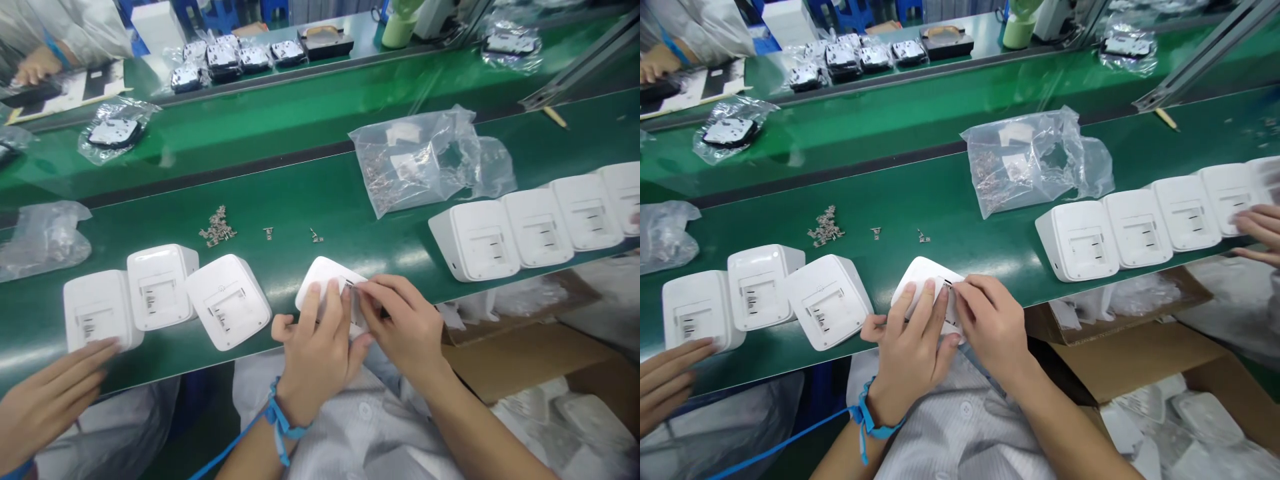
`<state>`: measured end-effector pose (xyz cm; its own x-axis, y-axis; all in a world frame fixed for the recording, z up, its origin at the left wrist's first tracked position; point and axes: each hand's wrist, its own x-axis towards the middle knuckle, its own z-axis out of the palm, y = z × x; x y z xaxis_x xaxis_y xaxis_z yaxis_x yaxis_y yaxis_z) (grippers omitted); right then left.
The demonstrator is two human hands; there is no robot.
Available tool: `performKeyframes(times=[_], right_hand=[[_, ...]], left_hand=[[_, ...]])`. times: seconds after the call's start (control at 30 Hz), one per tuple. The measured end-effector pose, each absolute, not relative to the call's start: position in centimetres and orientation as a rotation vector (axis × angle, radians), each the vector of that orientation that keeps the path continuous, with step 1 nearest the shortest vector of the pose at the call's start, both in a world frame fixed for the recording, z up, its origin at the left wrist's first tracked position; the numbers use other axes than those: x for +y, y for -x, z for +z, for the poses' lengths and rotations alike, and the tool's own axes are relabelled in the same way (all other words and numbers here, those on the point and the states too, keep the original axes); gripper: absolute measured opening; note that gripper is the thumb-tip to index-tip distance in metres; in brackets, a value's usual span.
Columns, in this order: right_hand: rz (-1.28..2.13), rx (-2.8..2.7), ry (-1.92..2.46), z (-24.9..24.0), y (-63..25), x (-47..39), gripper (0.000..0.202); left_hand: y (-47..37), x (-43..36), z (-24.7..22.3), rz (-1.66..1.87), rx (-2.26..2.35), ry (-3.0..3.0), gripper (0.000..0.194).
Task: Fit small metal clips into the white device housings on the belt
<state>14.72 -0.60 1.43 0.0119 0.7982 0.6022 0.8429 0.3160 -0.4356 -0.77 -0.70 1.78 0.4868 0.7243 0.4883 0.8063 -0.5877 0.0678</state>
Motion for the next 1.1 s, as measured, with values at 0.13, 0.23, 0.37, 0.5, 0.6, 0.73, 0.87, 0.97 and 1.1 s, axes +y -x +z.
performKeyframes(times=[0.13,0.23,0.37,0.5,0.6,0.73,0.87,0.97,1.1], right_hand=[[-0.089,-1.757,1.451,1.6,-14.5,-0.5,0.02],[-0.117,-1.77,1.369,1.3,-14.4,-0.9,0.025],[-0.104,-1.774,1.304,0.9,-14.6,-1.2,0.029],[-0.036,-1.738,1.289,0.9,-14.6,-1.2,0.031],[-0.016,-1.712,1.301,0.8,-14.4,-1.3,0.032],[-0.006,-1.737,1.322,0.6,-14.5,-1.4,0.033],[0.011,-1.768,1.37,1.0,-14.6,-1.3,0.027],[0.011,-1.68,1.459,1.3,-14.6,-0.8,0.022],[0.053,-1.658,1.569,1.5,-14.4,0.0,0.019]], left_hand=[[0.9,-0.7,1.9,-0.746,-1.338,2.575,0.054],[1.0,-0.7,2.1,-0.752,-1.347,2.606,0.055],[0.9,-0.8,2.1,-0.718,-1.351,2.591,0.055],[0.8,-0.9,1.9,-0.686,-1.359,2.582,0.056],[0.8,-0.9,1.9,-0.68,-1.36,2.589,0.056],[0.8,-0.8,1.9,-0.705,-1.35,2.591,0.058],[0.9,-0.9,2.0,-0.777,-1.357,2.612,0.057],[1.0,-1.0,2.1,-0.819,-1.369,2.634,0.055],[1.1,-1.3,2.0,-0.852,-1.376,2.644,0.056]])
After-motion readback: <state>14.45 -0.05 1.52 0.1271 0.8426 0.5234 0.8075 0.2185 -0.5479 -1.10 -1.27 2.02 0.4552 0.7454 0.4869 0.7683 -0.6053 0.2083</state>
